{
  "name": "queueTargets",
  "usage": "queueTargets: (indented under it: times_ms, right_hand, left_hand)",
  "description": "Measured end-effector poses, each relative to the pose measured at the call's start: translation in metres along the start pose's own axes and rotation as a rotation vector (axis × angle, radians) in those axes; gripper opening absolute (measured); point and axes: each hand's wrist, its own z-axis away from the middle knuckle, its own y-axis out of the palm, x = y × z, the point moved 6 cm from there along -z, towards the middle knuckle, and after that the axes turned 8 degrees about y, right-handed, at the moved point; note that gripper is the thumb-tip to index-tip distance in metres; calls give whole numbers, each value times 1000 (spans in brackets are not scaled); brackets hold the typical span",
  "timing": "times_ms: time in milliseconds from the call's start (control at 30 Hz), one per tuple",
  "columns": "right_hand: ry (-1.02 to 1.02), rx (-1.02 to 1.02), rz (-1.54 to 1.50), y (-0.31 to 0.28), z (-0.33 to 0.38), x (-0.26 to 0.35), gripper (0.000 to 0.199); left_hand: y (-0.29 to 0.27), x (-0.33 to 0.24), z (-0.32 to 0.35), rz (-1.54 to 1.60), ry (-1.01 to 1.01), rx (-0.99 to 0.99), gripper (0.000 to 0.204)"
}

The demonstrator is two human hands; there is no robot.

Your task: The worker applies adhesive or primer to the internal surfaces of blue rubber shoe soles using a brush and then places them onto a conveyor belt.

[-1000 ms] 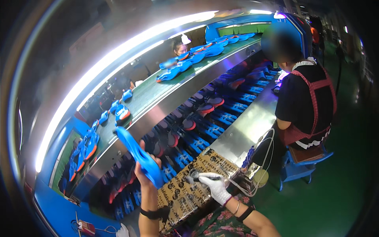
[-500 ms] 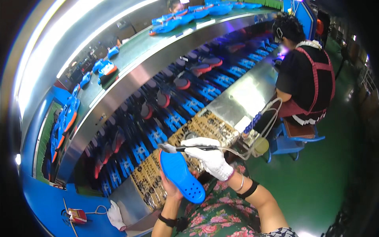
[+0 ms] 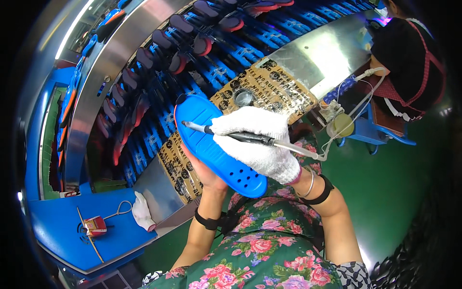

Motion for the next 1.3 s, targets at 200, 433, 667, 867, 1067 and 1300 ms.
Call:
queueTargets:
  times_ms: [200, 433, 667, 867, 1067, 1300]
  right_hand:
    - [-249, 57, 220, 2, 4, 15, 30]
    - [-272, 117, 227, 24, 35, 24, 36]
    - [-341, 37, 314, 13, 36, 8, 30]
    - [-164, -9, -11, 2, 29, -7, 22]
    - [-310, 118, 135, 25, 56, 3, 26]
    - [-339, 131, 262, 14, 55, 2, 26]
  left_hand:
    - [13, 10, 9, -181, 59, -5, 94]
    - [-23, 27, 4, 256, -4, 206, 102]
    - [-28, 17, 3, -306, 21, -38, 99]
    - [-34, 6, -8, -243, 83, 1, 96]
    - [-62, 11, -10, -95, -23, 138, 100]
    - [-45, 3, -20, -185, -33, -1, 109]
